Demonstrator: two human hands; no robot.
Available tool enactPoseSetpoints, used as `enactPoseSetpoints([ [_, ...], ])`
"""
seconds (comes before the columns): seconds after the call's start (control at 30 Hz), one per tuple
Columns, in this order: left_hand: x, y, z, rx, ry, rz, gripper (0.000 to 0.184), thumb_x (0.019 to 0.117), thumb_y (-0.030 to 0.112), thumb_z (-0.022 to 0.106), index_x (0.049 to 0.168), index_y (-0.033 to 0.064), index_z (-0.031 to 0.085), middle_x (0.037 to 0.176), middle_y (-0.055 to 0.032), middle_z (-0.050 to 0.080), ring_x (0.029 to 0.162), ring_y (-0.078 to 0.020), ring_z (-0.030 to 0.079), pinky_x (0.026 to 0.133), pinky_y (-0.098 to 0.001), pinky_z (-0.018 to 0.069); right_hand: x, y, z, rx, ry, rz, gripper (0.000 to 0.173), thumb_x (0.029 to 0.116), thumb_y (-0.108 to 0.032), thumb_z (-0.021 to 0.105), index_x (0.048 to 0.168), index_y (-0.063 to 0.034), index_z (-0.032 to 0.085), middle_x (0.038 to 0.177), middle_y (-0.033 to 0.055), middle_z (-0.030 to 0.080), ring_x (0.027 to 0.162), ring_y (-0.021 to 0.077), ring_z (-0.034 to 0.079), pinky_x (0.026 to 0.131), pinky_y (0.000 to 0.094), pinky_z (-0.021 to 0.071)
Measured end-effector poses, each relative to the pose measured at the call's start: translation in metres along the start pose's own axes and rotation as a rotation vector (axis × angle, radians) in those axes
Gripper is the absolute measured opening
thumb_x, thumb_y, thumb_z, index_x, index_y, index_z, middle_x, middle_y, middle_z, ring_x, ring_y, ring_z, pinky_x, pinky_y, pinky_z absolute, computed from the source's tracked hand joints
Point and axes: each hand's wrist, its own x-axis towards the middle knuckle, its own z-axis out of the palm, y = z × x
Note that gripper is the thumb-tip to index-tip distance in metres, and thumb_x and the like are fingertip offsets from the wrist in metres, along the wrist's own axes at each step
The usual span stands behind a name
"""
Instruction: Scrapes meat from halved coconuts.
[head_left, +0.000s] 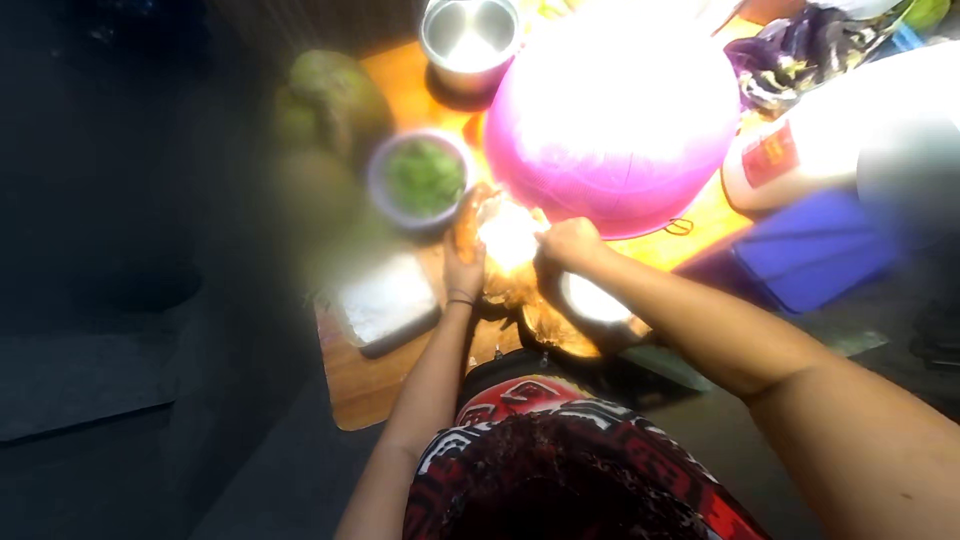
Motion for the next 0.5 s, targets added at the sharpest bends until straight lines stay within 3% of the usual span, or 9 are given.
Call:
enactPoseSetpoints([
  [0.17, -0.003, -0.003, 0.0, 0.0, 0.009, 0.001, 0.081, 0.0988, 0.038, 0.068, 0.162, 0.0136, 0.023, 0.143, -0.0229, 0.056, 0.128, -0.0366, 0.059, 0.107, -0.0559, 0.0466, 0.024, -0.004, -0.004, 0.017, 0.208, -0.097, 0.051, 0.105, -0.004, 0.045, 0.154, -0.0171, 0.049, 0.121, 0.0322, 0.064, 0.105, 0.0508, 0.065, 0.084, 0.063, 0.0506],
  [0.3, -0.005, 0.001, -0.002, 0.037, 0.013, -0.007, 0.08, 0.0993, 0.04, 0.067, 0.162, 0.0147, 0.025, 0.141, -0.023, 0.058, 0.125, -0.037, 0.061, 0.106, -0.0561, 0.0472, 0.021, 0.003, 0.012, 0.017, 0.109, -0.036, 0.044, 0.1026, -0.013, 0.054, 0.146, -0.0111, 0.057, 0.114, 0.0279, 0.068, 0.105, 0.0469, 0.067, 0.083, 0.063, 0.0521],
  [0.37, -0.005, 0.001, -0.001, 0.038, 0.018, -0.014, 0.079, 0.0993, 0.04, 0.067, 0.161, 0.0148, 0.025, 0.139, -0.0229, 0.059, 0.124, -0.0369, 0.062, 0.105, -0.0566, 0.0478, 0.014, 0.003, 0.01, 0.014, 0.075, -0.043, 0.042, 0.1037, -0.014, 0.053, 0.146, -0.0103, 0.057, 0.116, 0.0273, 0.068, 0.107, 0.0464, 0.067, 0.085, 0.062, 0.052],
  [0.43, -0.004, -0.001, 0.0, 0.034, 0.02, -0.011, 0.08, 0.099, 0.04, 0.068, 0.161, 0.0148, 0.025, 0.139, -0.0227, 0.059, 0.125, -0.037, 0.061, 0.105, -0.0566, 0.0476, 0.007, 0.004, 0.014, 0.015, 0.285, -0.157, 0.044, 0.1051, -0.009, 0.048, 0.149, -0.0115, 0.055, 0.117, 0.0317, 0.065, 0.102, 0.0501, 0.066, 0.085, 0.0631, 0.0504],
  [0.47, -0.004, -0.001, 0.001, 0.031, 0.019, -0.007, 0.08, 0.0989, 0.04, 0.068, 0.162, 0.0149, 0.025, 0.14, -0.0224, 0.059, 0.126, -0.0365, 0.061, 0.105, -0.0564, 0.0472, -0.006, 0.0, 0.016, -0.002, 0.532, -0.224, 0.042, 0.1048, -0.004, 0.043, 0.142, -0.0094, 0.061, 0.109, 0.0318, 0.066, 0.094, 0.0501, 0.067, 0.082, 0.0626, 0.0507],
  [0.5, -0.004, -0.001, 0.0, 0.024, 0.018, 0.001, 0.08, 0.0991, 0.039, 0.068, 0.161, 0.0141, 0.025, 0.142, -0.0226, 0.058, 0.127, -0.0365, 0.06, 0.106, -0.0563, 0.0466, -0.035, -0.01, 0.001, -0.051, 0.781, -0.277, 0.042, 0.1035, 0.001, 0.038, 0.128, -0.0052, 0.071, 0.1, 0.0298, 0.07, 0.086, 0.0474, 0.069, 0.079, 0.0591, 0.0515],
])
